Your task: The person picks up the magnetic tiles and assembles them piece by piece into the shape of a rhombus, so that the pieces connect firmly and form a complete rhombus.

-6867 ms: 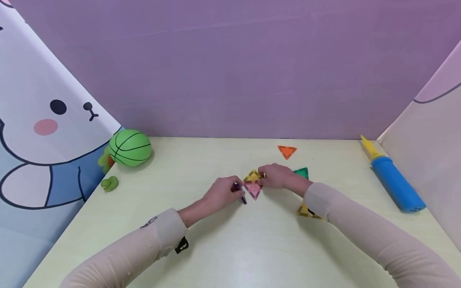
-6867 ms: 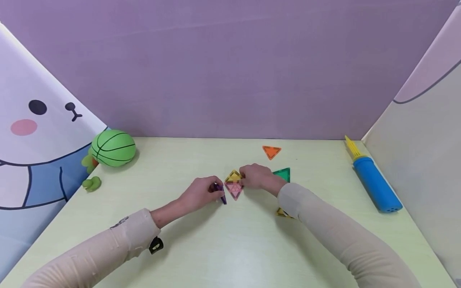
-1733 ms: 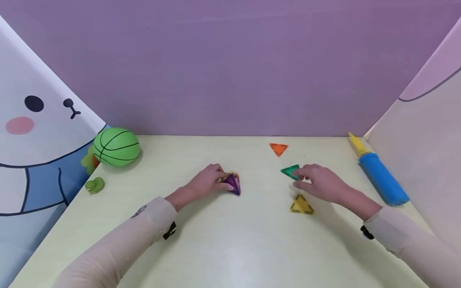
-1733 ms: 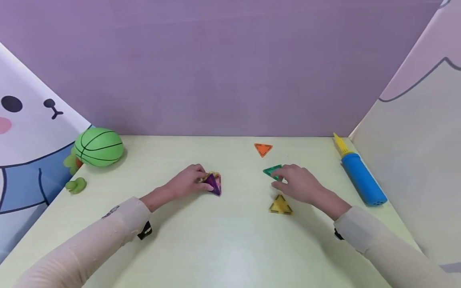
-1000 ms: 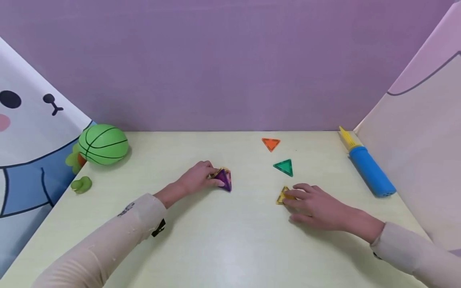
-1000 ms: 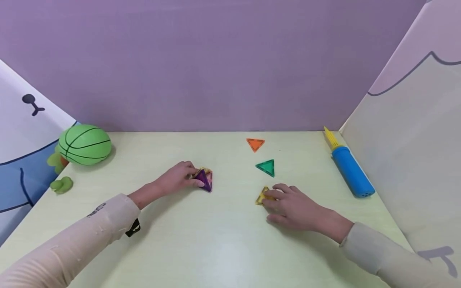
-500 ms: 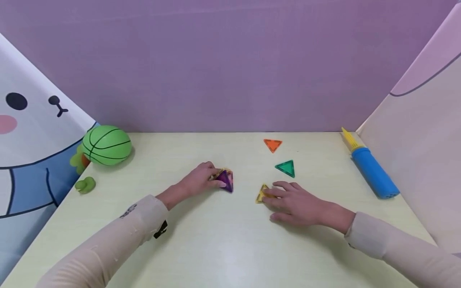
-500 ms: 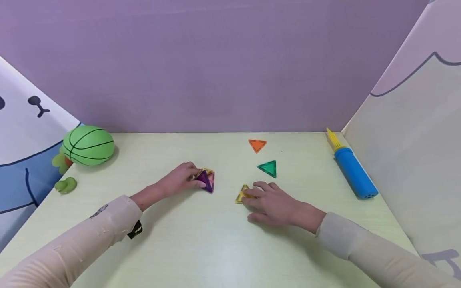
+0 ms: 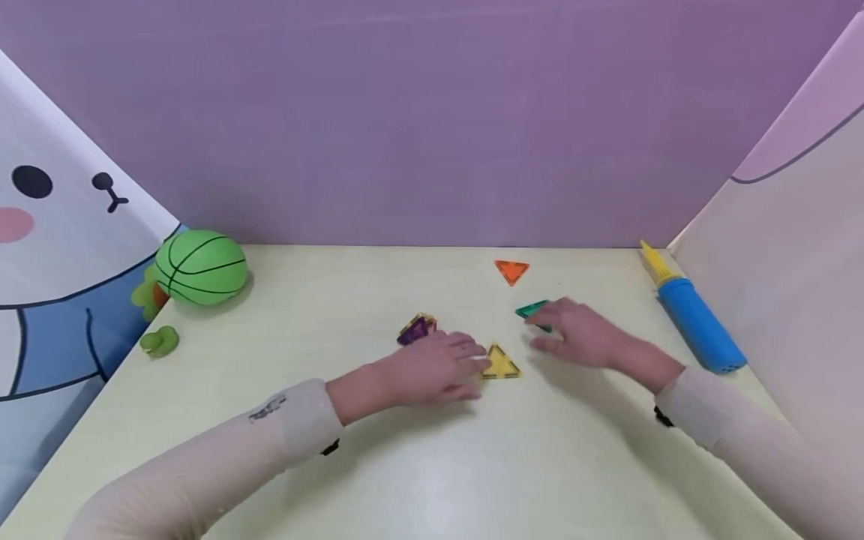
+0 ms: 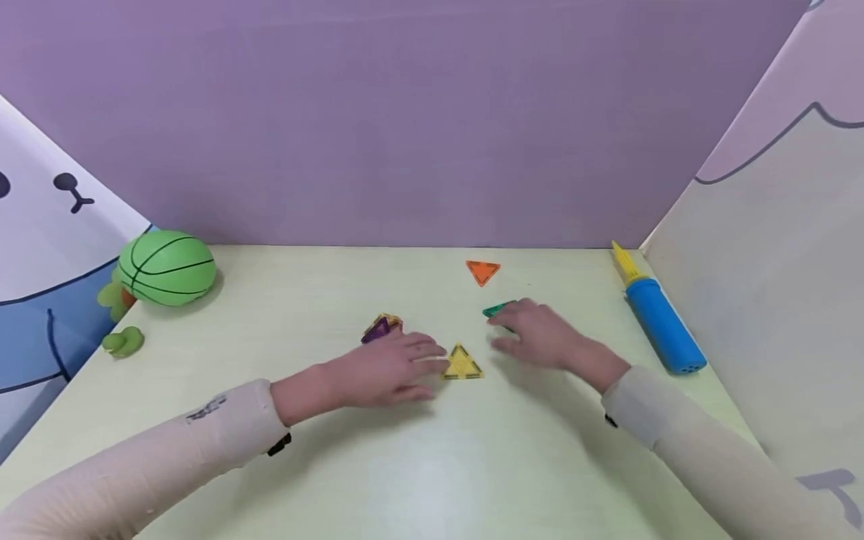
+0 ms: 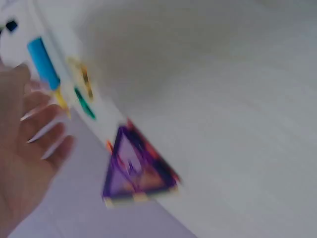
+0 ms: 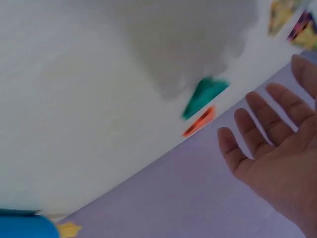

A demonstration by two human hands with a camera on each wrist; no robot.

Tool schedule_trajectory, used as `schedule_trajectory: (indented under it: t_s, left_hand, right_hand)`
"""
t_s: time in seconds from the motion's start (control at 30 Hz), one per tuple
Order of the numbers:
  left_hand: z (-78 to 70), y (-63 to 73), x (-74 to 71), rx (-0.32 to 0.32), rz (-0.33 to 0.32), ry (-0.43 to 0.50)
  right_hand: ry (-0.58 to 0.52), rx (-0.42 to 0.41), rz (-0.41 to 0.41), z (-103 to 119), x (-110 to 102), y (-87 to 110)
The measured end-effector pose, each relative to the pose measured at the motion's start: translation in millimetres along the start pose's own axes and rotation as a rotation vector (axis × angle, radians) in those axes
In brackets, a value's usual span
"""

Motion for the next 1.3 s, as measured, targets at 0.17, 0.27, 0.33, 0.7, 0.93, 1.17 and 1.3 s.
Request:
schedule_trajectory:
  t_s: [0.17, 0.27, 0.33, 0.7, 0.93, 1.17, 1.3]
  left_hand:
    - [-10.9, -4.7, 22.3, -0.059, 0.2, -0.073]
    - [-10.5, -4.4, 28.4, -0.086, 0.244, -0.065]
    - [-10.3, -3.9, 30.2, -0.092, 0.255, -0.052]
    - [-11.4, -6.5, 25.4, -0.083, 0.227, -0.07]
    - [-12.0, -7.4, 24.7, -0.096, 0.226, -0.068]
    - [-13.0, -6.9, 24.2, -0.101, 0.215, -0.065]
    - [-13.6, -6.8, 24.0, -0.095, 0.214, -0.059]
  right_hand:
    - [-0.058, 0.193, 0.049, -42.9, 0.8, -10.7]
    - [-0.072, 0.254, 0.103, -56.8, 7.7, -16.8]
    - [-0.062, 0.288, 0.141, -62.5, 11.0, -20.1]
    - [0.037, 0.364, 0.143, -70.2, 14.2, -29.2]
    - [0.16, 0.445, 0.119, -73.0, 15.6, -26.4]
    - [0.141, 0.452, 0.094, -71.9, 16.6, -29.7]
    - [0.098, 0.457, 0.091, -70.5, 15.5, -30.6]
Point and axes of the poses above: each hand's wrist, its own y-axis away from the middle knuckle, its own x-axis out of the palm, z = x × y, the point moved 4 cm from there along -y, towards the middle knuckle, and after that the axes turned 13 degrees about -x, right-handed, at the moved point
